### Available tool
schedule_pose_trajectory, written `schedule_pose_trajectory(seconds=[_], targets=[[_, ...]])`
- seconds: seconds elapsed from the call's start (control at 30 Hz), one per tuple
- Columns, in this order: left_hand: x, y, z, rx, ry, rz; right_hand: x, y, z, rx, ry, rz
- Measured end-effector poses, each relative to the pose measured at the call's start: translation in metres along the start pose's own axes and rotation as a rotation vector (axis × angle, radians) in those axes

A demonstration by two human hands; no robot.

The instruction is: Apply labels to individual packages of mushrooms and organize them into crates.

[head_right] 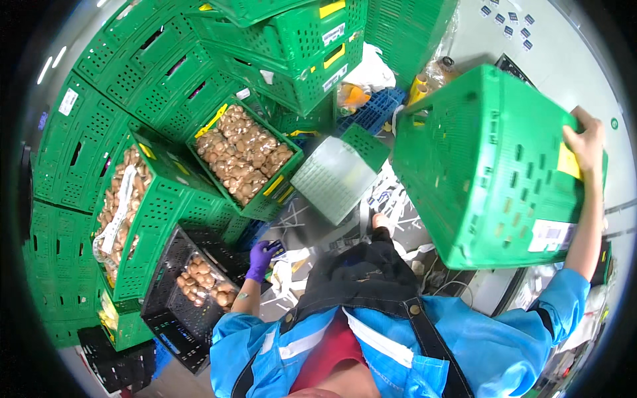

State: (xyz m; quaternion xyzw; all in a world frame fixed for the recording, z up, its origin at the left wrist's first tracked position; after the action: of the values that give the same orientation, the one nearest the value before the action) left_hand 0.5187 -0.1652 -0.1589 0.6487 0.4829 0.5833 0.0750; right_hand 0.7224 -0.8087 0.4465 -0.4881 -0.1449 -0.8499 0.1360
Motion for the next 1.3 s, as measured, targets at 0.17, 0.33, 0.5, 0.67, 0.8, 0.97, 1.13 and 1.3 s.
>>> schedule_pose_trajectory(seconds=[0.17,0.33,0.5,0.67,0.8,0.97,1.13,1.3], targets=[[-0.013,-0.010,-0.011,0.297,0.159,0.016,-0.135,0.052,0.034,-0.099,-0.125,0.017],[-0.038,0.028,-0.038,0.348,0.198,-0.018,-0.269,0.114,0.081,-0.182,-0.311,0.004],[-0.053,0.089,-0.055,0.331,0.184,0.110,-0.404,0.233,0.096,-0.536,-0.368,0.034],[-0.064,0.136,-0.063,0.254,0.117,0.257,-0.585,0.280,0.058,-0.829,-0.352,0.334],[-0.076,0.158,-0.059,0.180,0.091,0.305,-0.716,0.258,0.005,-1.343,-0.100,0.712],[-0.040,0.172,-0.100,0.157,0.216,0.376,-0.818,0.146,-0.024,-1.654,0.126,1.195],[-0.130,0.169,-0.030,0.233,-0.081,0.266,-0.917,0.291,-0.123,-1.207,0.292,0.673],[-0.109,0.201,-0.061,0.109,0.000,0.318,-0.933,0.177,-0.104,-1.244,-0.138,0.818]])
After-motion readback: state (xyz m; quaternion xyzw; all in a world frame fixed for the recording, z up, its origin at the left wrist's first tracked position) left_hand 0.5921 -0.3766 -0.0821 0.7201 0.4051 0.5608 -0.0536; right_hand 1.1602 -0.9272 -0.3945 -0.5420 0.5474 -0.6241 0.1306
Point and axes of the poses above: each hand's wrist, its own z-axis towards the middle knuckle, its own x-axis out of the back of the hand, y = z × x, the point moved 9 cm from there along z, towards the middle knuckle, and after that the axes turned 13 degrees about x, right-handed, at the moved point
